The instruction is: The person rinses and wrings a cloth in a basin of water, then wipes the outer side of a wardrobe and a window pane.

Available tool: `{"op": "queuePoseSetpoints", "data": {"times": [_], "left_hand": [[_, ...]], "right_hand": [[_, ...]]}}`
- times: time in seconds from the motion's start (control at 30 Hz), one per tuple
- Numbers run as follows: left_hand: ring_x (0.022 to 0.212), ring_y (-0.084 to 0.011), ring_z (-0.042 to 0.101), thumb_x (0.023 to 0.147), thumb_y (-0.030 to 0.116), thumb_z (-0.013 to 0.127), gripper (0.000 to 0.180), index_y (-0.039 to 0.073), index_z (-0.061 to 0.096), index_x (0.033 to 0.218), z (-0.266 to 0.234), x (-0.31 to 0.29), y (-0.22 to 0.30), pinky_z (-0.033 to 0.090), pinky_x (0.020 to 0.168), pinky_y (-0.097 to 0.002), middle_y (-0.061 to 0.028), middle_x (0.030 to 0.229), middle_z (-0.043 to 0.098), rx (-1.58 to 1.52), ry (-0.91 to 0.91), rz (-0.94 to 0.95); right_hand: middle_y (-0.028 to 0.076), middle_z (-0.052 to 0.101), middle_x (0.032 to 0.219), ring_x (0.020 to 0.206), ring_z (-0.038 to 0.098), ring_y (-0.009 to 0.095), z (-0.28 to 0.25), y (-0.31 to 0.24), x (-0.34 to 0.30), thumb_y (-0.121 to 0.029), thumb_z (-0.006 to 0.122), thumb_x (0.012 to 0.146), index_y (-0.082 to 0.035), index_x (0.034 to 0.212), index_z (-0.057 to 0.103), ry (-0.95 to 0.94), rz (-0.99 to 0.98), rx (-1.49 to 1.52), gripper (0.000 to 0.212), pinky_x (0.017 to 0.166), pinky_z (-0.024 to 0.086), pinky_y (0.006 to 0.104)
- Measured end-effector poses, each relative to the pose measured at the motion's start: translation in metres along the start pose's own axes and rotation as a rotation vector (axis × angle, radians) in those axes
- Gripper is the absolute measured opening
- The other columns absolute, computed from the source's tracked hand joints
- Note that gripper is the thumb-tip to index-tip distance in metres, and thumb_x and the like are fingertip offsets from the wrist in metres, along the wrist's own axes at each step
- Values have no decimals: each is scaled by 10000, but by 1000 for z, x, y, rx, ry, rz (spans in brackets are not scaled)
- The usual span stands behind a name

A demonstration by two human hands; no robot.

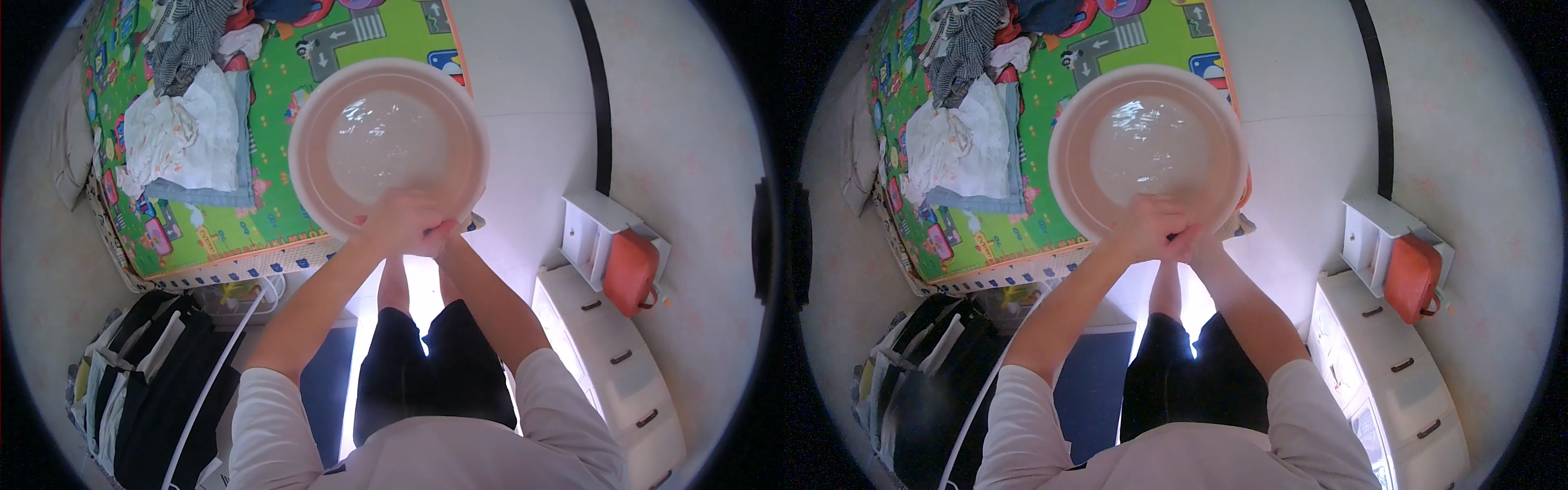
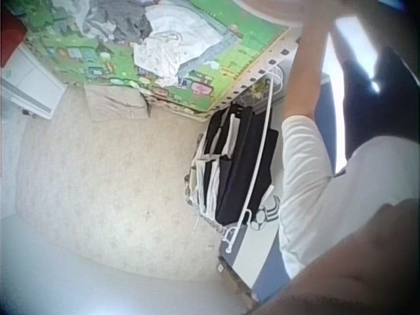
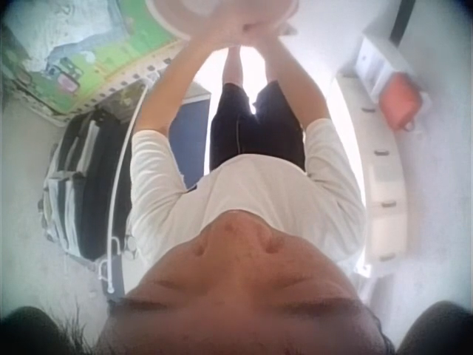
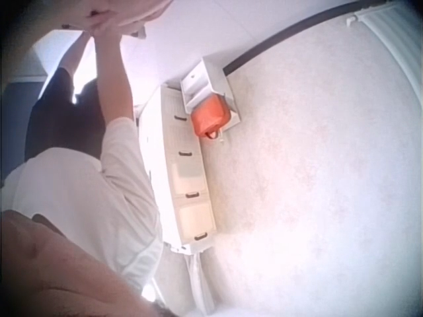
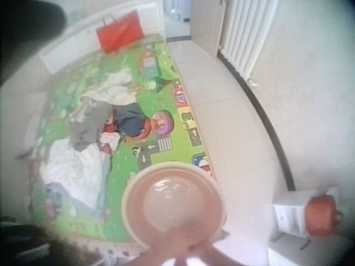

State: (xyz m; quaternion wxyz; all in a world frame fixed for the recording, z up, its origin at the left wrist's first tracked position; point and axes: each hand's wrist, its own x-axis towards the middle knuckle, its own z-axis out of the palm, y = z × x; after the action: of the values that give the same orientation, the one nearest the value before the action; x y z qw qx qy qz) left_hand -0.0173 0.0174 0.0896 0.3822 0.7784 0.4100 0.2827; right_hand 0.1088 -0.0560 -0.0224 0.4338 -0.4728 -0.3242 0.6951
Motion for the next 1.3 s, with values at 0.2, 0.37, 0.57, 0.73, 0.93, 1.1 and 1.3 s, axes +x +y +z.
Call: {"op": "queuePoseSetpoints", "data": {"times": [0.2,0.37,0.57,0.73,0.93,1.1,1.3], "left_hand": [[743,-228,623,682,148,753,133,92,636,712,14,-4,-16,500,588,-363,-52,735,621,97,228,335],[577,-201,560,892,194,664,346,87,572,576,27,-6,-8,473,604,-354,-47,577,548,-136,530,-392],[499,-155,465,1050,361,487,528,94,455,596,33,0,-22,398,516,-312,-15,535,459,-1004,1082,-1034],[505,-146,420,1046,348,491,455,124,423,656,35,5,-37,387,508,-317,4,570,422,-1316,1247,-1183],[597,-134,436,1046,349,490,393,155,422,712,49,-11,-67,444,579,-326,17,631,410,-1581,1283,-1335],[749,-172,581,1038,355,527,333,100,547,824,40,3,-35,521,742,-330,-43,734,548,-1574,1224,-1183],[806,-221,647,1012,284,576,304,53,592,815,38,-2,-26,539,810,-353,-73,796,644,-1463,1258,-917]], "right_hand": [[101,589,1267,1042,594,194,7,-11,2,-369,463,1022,-52,1359,515,0,-55,-140,465,939,497,330],[93,649,1091,1082,614,174,38,-46,15,-198,562,973,18,1202,610,196,465,697,318,898,494,302],[114,640,655,651,660,221,49,-57,38,-188,606,869,-1,730,687,479,253,-419,247,597,511,371],[110,634,661,598,630,285,46,-67,46,-192,628,830,-40,705,669,402,-172,-884,201,568,502,398],[74,629,674,610,632,276,50,-70,54,-202,632,812,-107,653,636,261,-374,-1169,186,547,498,396],[62,628,732,651,624,283,39,-68,52,-201,625,843,-95,709,634,241,-425,-1215,171,561,498,397],[119,598,955,861,612,288,37,-57,45,-194,611,902,-79,1025,619,321,-354,-946,168,752,506,368]]}}
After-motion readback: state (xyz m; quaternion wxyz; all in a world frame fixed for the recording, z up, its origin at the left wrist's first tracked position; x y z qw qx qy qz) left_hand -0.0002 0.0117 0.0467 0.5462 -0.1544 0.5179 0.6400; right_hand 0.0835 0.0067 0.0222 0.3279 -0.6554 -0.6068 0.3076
